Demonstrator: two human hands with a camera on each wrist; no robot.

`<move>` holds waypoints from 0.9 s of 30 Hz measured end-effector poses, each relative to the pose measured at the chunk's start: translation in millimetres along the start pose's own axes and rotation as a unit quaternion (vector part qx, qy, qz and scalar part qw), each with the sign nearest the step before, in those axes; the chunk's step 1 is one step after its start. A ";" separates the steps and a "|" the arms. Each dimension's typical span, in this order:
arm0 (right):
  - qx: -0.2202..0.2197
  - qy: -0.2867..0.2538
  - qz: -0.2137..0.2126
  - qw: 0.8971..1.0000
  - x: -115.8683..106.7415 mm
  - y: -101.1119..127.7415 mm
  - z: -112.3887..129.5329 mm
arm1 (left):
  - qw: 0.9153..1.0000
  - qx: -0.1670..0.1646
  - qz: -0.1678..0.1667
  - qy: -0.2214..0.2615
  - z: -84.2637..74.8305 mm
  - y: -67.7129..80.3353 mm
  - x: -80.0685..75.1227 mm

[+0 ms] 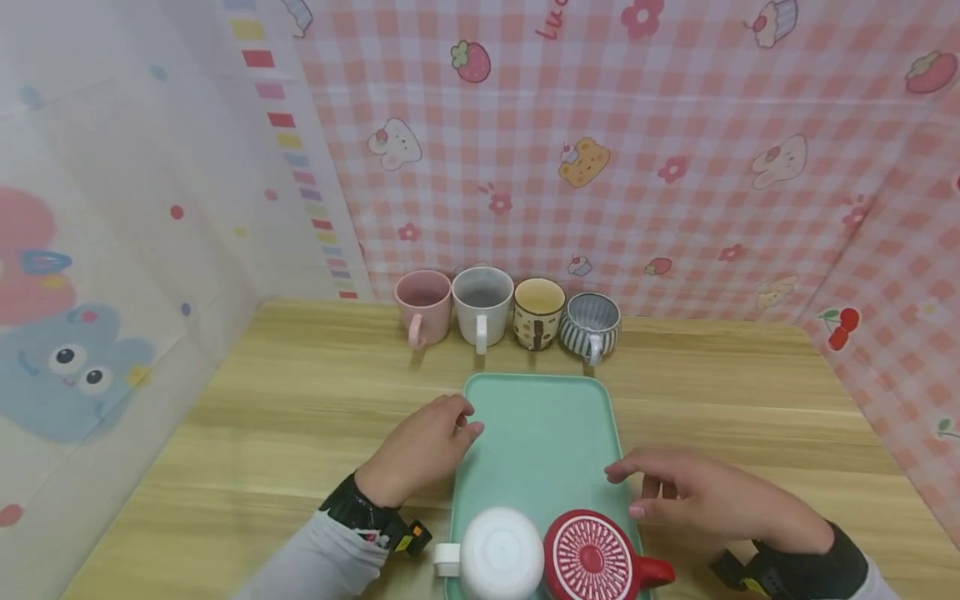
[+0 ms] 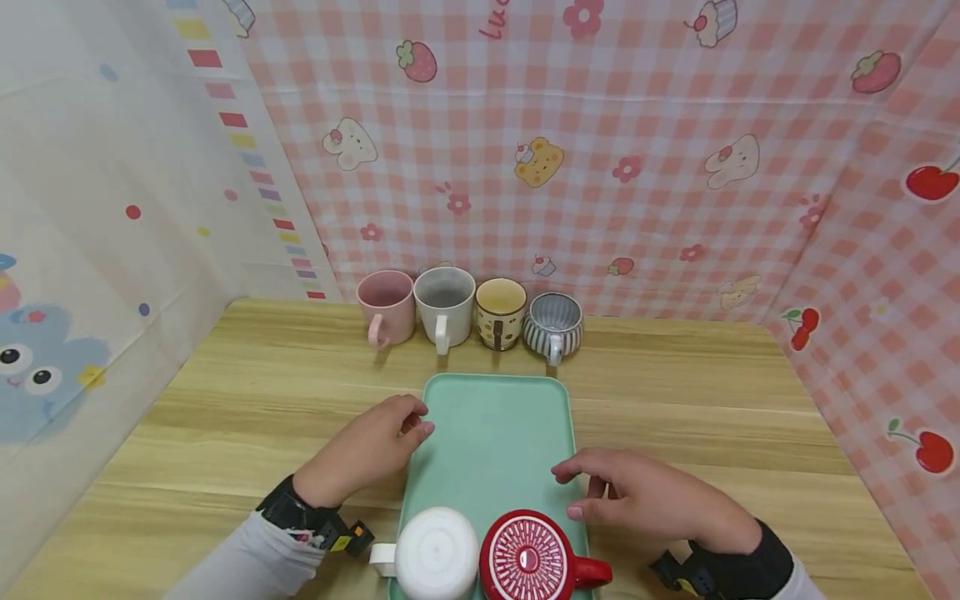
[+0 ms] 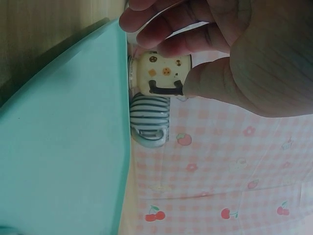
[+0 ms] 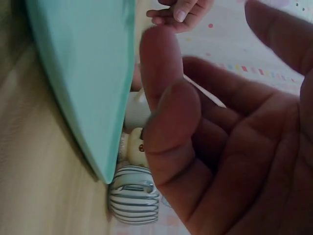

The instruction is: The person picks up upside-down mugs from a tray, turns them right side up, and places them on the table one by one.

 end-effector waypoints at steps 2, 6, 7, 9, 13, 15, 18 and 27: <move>-0.009 -0.019 0.027 0.999 4.5 2.7 -3.7 | 1.000 -0.002 0.003 0.001 0.0 -0.4 0.9; -0.037 -0.069 0.080 0.994 12.2 3.8 -6.3 | 1.000 -0.002 0.001 0.003 0.1 0.2 1.2; -0.049 -0.077 0.091 0.992 13.5 3.7 -5.3 | 1.000 -0.002 0.000 0.004 0.3 0.3 1.1; -0.077 -0.094 0.109 0.987 16.3 3.2 -3.1 | 1.000 -0.002 -0.001 0.004 0.4 0.3 1.0; -0.115 -0.113 0.129 0.978 21.6 2.6 -0.5 | 1.000 -0.006 0.002 0.002 0.5 -0.9 1.4; -0.126 -0.117 0.132 0.976 23.5 1.7 -0.1 | 1.000 -0.008 0.002 0.001 0.4 -1.3 1.3; -0.135 -0.111 0.129 0.976 24.6 0.8 0.3 | 1.000 -0.007 0.002 0.000 0.2 -1.0 1.0; -0.093 -0.173 0.169 0.966 33.0 0.6 -5.7 | 1.000 -0.004 -0.003 -0.008 0.0 0.7 1.0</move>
Point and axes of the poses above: each hand's wrist, its own y-axis away from the middle knuckle, its own x-axis out of the palm, z = x × y, the point moved 7 cm from there along -y, towards the middle knuckle, and after that the axes turned 2 degrees about z, right-handed, at the moved point
